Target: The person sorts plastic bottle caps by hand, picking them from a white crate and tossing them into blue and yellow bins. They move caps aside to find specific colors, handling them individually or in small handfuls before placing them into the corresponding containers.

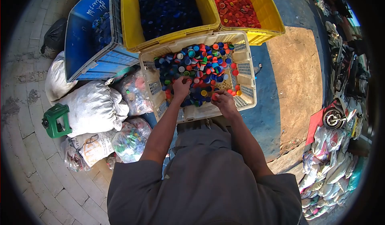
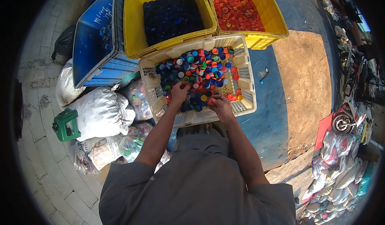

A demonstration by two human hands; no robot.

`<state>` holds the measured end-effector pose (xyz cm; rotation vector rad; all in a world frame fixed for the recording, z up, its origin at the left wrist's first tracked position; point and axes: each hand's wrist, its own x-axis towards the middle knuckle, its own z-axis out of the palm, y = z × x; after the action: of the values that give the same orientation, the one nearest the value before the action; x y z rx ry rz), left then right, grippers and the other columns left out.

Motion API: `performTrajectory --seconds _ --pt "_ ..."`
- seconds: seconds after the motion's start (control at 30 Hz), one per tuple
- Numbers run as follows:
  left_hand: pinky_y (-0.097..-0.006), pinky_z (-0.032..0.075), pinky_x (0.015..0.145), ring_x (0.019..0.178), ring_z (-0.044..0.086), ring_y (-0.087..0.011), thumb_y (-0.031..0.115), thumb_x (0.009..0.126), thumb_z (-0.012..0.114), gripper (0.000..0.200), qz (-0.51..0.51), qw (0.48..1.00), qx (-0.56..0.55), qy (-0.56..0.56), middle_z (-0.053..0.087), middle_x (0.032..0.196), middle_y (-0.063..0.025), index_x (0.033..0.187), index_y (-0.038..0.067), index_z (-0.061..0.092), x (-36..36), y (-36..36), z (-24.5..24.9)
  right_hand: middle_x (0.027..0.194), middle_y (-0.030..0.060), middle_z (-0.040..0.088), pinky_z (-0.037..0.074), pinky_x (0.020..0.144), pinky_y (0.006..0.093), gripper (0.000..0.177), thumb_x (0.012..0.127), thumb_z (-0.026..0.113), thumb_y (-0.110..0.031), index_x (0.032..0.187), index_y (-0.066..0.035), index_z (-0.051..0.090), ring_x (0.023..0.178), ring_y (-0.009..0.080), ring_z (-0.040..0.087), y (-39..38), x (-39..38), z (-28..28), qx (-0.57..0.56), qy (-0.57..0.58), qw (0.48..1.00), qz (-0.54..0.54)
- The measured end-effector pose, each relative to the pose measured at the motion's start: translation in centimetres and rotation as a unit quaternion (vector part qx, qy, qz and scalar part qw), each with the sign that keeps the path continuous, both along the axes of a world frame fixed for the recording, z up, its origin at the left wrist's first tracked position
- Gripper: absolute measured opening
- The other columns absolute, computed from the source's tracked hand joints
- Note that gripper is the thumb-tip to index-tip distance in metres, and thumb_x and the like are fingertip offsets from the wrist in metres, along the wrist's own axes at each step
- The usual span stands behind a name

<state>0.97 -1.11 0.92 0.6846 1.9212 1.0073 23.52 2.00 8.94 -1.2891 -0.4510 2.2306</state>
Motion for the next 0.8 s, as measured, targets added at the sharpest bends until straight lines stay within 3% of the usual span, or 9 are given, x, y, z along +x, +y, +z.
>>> performTrajectory --seconds 0.13,0.23,0.33,0.37,0.43,0.47,0.57,0.73,0.8 --pt "-0.0294 0.055 0.07 0.078 0.063 -0.018 0.005 0.084 0.057 0.018 0.115 0.973 -0.007 -0.201 0.062 0.091 -0.0062 0.102 0.0 0.06 -0.4 -1.0 1.4 0.094 0.01 0.059 0.052 0.081 0.0376 0.022 0.081 0.057 -0.004 0.103 -0.002 0.054 0.087 0.0223 0.06 1.0 -0.8 -0.3 -0.009 0.019 1.0 0.005" --pt "-0.0328 0.054 0.072 0.081 0.061 -0.0188 0.002 0.083 0.053 0.018 0.186 0.915 0.023 -0.357 0.059 0.091 -0.0076 0.101 0.001 0.057 -1.0 -2.2 2.5 0.086 0.0075 0.057 0.051 0.073 0.0364 0.024 0.08 0.06 -0.007 0.102 -0.002 0.053 0.08 0.0197 0.059 1.8 -1.5 -0.8 -0.053 0.084 0.994 -0.041" --pt "-0.0356 0.053 0.075 0.081 0.058 -0.0184 0.005 0.082 0.052 0.018 0.209 0.872 0.053 -0.44 0.056 0.088 -0.0061 0.099 0.003 0.055 -1.1 -3.9 4.2 0.077 0.0042 0.056 0.048 0.064 0.0332 0.024 0.078 0.062 -0.009 0.1 -0.003 0.057 0.072 0.0165 0.058 3.4 -2.3 -4.0 0.029 0.015 0.998 0.052" --pt "-0.0362 0.052 0.076 0.081 0.058 -0.0185 0.007 0.081 0.053 0.018 0.222 0.86 0.059 -0.457 0.056 0.087 -0.0059 0.098 0.003 0.055 -1.1 -4.6 4.4 0.078 0.0058 0.057 0.049 0.063 0.0341 0.026 0.078 0.063 -0.011 0.103 -0.004 0.057 0.071 0.0181 0.059 4.1 -2.9 -4.5 0.143 -0.112 0.974 0.139" --pt "-0.0375 0.051 0.078 0.079 0.057 -0.0187 0.011 0.08 0.055 0.018 0.246 0.834 0.069 -0.489 0.056 0.086 -0.0055 0.097 0.004 0.055 -0.8 -6.1 5.1 0.079 0.0091 0.059 0.052 0.061 0.0358 0.032 0.078 0.065 -0.016 0.107 -0.005 0.059 0.07 0.0214 0.061 5.2 -4.8 -3.4 0.353 -0.348 0.818 0.291" --pt "-0.0356 0.049 0.073 0.074 0.054 -0.0153 0.016 0.081 0.057 0.014 0.271 0.823 0.063 -0.495 0.054 0.08 -0.0021 0.092 0.007 0.056 -0.5 -6.7 5.7 0.084 0.0129 0.062 0.051 0.067 0.0385 0.036 0.077 0.066 -0.02 0.111 -0.009 0.059 0.079 0.0258 0.064 5.7 -5.5 -2.2 0.367 -0.384 0.781 0.329" --pt "-0.0323 0.046 0.067 0.069 0.051 -0.0122 0.02 0.082 0.059 0.011 0.273 0.812 0.03 -0.515 0.051 0.072 0.0015 0.086 0.01 0.057 -0.4 -9.1 4.2 0.093 0.0158 0.063 0.051 0.072 0.0427 0.038 0.076 0.066 -0.019 0.112 -0.013 0.059 0.088 0.0321 0.063 6.6 -6.0 -8.9 0.537 -0.378 0.694 0.296" --pt "-0.0299 0.043 0.056 0.057 0.044 -0.0082 0.024 0.082 0.065 0.013 0.304 0.83 -0.015 -0.467 0.044 0.063 0.006 0.085 0.014 0.057 0.9 -11.1 6.2 0.104 0.0152 0.06 0.051 0.074 0.0488 0.035 0.079 0.06 -0.017 0.114 -0.016 0.057 0.09 0.0381 0.062 7.5 -7.9 -6.3 0.528 -0.437 0.612 0.396" --pt "-0.0311 0.042 0.059 0.057 0.044 -0.0097 0.022 0.082 0.065 0.014 0.311 0.825 -0.004 -0.472 0.044 0.063 0.0046 0.079 0.016 0.054 0.8 -11.3 6.2 0.102 0.0151 0.06 0.051 0.074 0.0488 0.033 0.079 0.061 -0.017 0.112 -0.015 0.057 0.09 0.0386 0.062 7.6 -8.4 -6.8 0.527 -0.442 0.603 0.404"
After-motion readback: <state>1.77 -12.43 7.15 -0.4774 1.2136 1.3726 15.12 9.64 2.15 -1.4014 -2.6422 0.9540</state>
